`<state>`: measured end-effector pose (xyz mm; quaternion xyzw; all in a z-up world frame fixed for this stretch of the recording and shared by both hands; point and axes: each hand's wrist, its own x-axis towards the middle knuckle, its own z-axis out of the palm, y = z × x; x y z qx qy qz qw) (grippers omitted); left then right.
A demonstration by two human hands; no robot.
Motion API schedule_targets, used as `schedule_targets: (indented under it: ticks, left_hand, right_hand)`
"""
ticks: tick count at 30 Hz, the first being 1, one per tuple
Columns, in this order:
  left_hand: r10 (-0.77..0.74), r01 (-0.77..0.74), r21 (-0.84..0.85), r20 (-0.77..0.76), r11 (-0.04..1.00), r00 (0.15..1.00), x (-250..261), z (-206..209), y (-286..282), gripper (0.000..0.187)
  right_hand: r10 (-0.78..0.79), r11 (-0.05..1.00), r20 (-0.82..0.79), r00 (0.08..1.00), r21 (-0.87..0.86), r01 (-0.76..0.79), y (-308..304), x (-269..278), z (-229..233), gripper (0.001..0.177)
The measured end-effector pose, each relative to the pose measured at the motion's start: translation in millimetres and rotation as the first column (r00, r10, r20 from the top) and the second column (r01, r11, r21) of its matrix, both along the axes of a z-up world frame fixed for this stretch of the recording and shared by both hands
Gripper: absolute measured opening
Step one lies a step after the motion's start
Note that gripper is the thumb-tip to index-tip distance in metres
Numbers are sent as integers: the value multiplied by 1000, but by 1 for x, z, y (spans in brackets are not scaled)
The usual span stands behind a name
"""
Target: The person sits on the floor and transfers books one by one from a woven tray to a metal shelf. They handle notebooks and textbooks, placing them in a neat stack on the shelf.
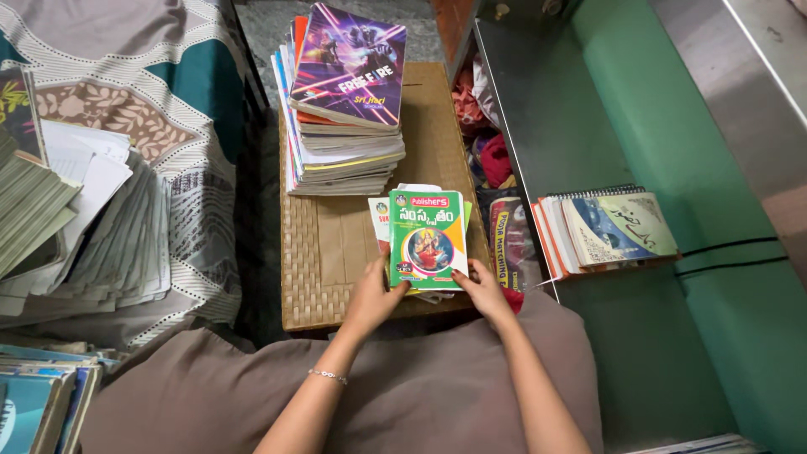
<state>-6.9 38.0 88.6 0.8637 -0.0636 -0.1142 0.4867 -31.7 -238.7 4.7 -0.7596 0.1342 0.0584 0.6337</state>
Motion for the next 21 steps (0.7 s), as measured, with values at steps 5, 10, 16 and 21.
schedule_targets:
  ticks: [5, 10, 16, 21]
  left_hand:
    - [11, -6, -70, 73, 998, 997, 2, -23, 0, 63]
    - [56, -16, -215, 182, 977, 982, 8, -49, -1, 69]
    - [62, -70, -186, -50, 980, 997, 12, -50, 0, 76]
    - [44, -55, -213, -53, 975, 998, 13, -48, 4, 75]
  right_hand:
    - [-59, 990, -55, 997, -130, 51, -14, -4, 4, 34]
    - [-164, 986, -149, 975, -36, 160, -36, 1, 14, 33]
    - [-47, 985, -327, 944, 141, 98, -33, -10, 42, 31]
    - [26, 943, -340, 940, 321, 90, -26, -16, 61, 25]
